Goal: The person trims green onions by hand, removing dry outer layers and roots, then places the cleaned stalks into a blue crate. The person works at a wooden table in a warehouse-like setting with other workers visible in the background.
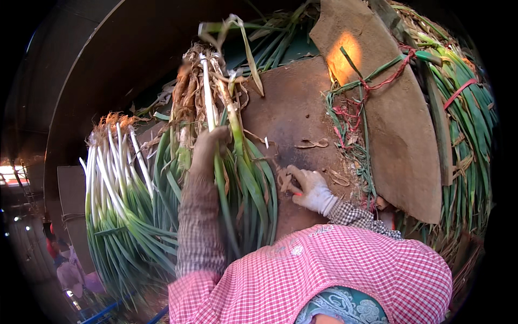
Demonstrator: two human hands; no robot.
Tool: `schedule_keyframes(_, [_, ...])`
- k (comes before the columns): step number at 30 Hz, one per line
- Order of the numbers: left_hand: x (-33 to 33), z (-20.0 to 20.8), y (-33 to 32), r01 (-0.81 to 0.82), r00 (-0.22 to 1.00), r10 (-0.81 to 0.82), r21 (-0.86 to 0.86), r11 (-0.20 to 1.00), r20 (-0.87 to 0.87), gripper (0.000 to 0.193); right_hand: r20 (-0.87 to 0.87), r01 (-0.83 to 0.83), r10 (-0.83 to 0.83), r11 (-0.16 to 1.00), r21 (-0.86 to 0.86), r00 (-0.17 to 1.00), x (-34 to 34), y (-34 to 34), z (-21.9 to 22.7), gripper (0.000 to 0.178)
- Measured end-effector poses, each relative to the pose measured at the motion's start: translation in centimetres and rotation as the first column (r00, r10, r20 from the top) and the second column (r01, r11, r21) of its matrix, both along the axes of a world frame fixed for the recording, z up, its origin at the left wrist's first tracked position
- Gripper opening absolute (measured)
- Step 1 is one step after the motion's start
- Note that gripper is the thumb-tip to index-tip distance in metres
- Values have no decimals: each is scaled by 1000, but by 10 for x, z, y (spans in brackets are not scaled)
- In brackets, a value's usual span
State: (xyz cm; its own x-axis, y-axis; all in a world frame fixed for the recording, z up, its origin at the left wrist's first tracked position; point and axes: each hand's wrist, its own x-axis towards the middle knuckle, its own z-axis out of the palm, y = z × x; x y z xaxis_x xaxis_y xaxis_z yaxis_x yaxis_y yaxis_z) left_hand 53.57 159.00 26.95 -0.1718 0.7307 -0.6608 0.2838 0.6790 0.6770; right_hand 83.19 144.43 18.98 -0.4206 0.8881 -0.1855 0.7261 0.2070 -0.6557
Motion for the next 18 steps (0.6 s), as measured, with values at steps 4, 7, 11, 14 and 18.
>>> schedule_keyframes(4, [60,-5,-80,-203,835,171,4,979,522,27,-24,-57,58,998,14,998,-11,-21,-8,82])
schedule_keyframes(7, [39,-65,-100,-369,868,271,176,912,417,30,-32,-63,63,998,7,997,-25,-13,-7,79])
schedule_keyframes(11, [13,-90,-115,-420,886,308,316,851,348,30,-43,-172,169,982,-75,985,-43,-2,5,68])
schedule_keyframes(14, [13,-86,-112,-420,896,314,367,830,315,36,-56,-158,157,987,-25,986,-57,7,1,62])
schedule_keyframes(18, [16,-81,-106,-380,921,305,384,842,242,42,-42,-167,167,986,-10,985,-67,20,-2,57])
